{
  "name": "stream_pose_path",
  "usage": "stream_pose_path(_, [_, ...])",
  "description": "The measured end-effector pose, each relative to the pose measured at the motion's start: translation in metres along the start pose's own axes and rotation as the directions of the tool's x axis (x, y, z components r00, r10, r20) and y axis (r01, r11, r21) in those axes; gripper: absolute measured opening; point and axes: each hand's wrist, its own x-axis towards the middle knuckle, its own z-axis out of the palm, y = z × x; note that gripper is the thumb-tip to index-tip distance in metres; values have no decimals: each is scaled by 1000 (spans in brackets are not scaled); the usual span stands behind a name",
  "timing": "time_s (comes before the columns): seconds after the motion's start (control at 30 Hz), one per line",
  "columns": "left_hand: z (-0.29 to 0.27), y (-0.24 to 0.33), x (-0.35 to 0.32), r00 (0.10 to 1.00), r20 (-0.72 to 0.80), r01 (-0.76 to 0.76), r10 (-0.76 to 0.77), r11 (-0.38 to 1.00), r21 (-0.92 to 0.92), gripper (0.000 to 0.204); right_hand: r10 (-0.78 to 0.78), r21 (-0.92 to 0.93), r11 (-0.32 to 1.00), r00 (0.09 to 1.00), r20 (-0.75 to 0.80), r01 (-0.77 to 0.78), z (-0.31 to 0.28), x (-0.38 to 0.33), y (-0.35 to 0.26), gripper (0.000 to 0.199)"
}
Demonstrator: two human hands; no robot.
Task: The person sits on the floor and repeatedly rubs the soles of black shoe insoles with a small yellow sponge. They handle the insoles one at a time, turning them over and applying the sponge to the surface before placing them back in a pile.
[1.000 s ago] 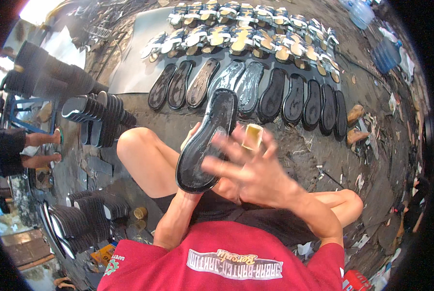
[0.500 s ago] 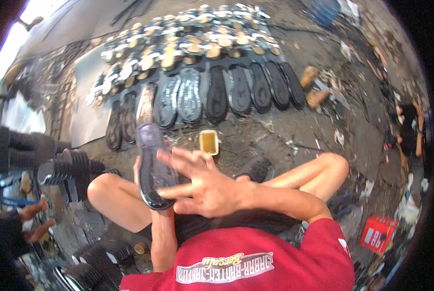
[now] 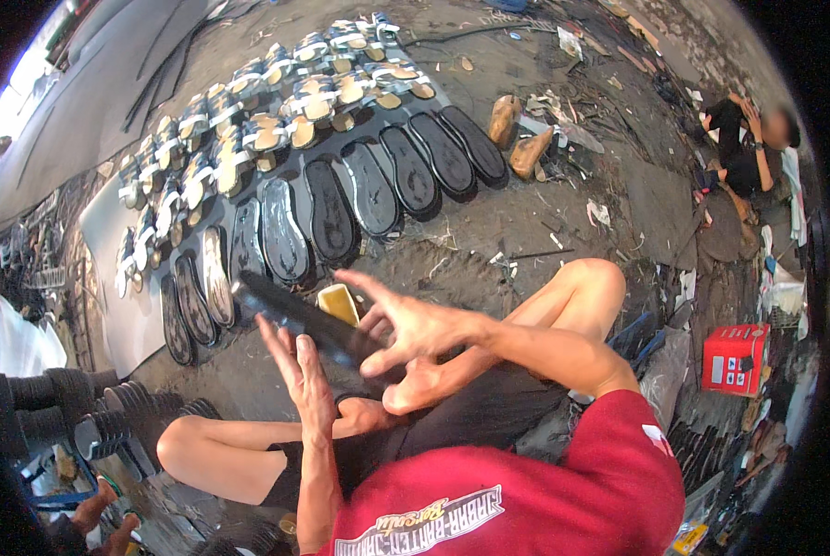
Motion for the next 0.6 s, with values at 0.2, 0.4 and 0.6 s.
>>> stream_pose_path(0.2, [-24,22,17,985,-58,-163,161,986,-31,68,-62,-242,965,811,-581,-100,-174,-19,33,131])
stream_pose_path(0.4, [-195,77,30,578,-492,-427,651,755,498,61,-340,-448,611,295,-893,-653,-340,-17,63,127])
stream_pose_path(0.6, [-378,5,4,707,-706,-70,-47,988,-136,48,-255,-358,620,253,-933,-698,-384,7,117,137])
